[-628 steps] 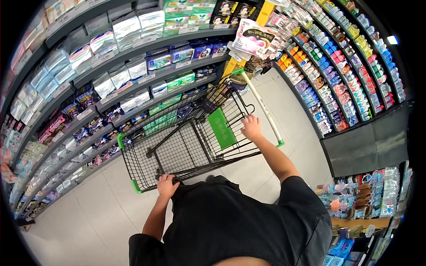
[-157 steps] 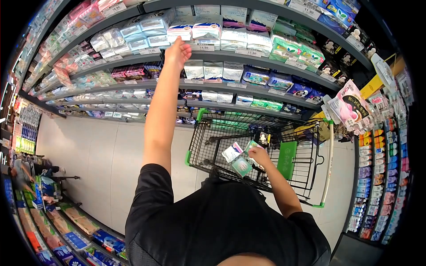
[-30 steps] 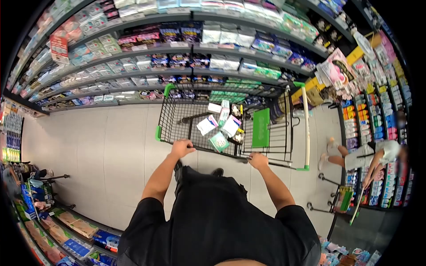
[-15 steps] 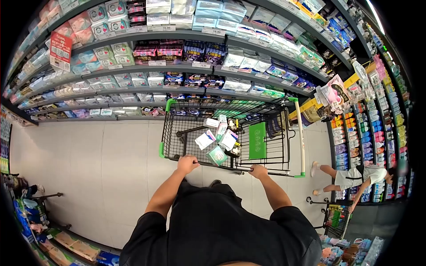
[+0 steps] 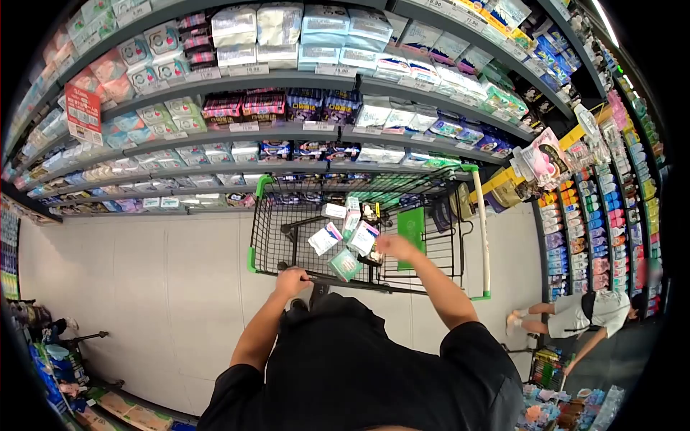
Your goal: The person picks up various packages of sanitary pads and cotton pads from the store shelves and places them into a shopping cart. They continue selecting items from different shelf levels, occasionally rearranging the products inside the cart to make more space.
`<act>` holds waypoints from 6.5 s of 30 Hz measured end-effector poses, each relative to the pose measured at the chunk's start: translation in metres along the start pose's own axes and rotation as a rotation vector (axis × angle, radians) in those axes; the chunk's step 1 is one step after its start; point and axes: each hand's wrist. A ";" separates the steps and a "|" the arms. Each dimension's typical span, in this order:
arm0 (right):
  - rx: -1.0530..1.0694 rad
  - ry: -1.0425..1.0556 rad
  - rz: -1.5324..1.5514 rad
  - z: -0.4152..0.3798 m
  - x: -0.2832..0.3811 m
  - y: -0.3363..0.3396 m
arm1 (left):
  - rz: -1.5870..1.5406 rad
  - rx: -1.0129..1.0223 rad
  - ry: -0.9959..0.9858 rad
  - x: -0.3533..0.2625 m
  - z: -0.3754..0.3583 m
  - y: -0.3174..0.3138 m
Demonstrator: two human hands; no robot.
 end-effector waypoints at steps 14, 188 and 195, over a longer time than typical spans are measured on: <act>-0.865 0.415 0.841 0.211 0.275 0.311 | -0.079 0.143 0.122 0.002 0.012 0.000; -0.375 -0.549 1.109 0.019 0.010 -0.065 | -0.721 -1.047 -0.162 -0.136 0.293 0.380; -0.377 -0.545 1.126 0.005 0.003 -0.071 | -0.617 -1.010 -0.006 -0.154 0.311 0.457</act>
Point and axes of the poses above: each hand's wrist, its own z-axis towards the middle knuckle, its own y-axis out of the back of the hand, x = y × z, and after that the axes turned 9 degrees about -x, right-handed
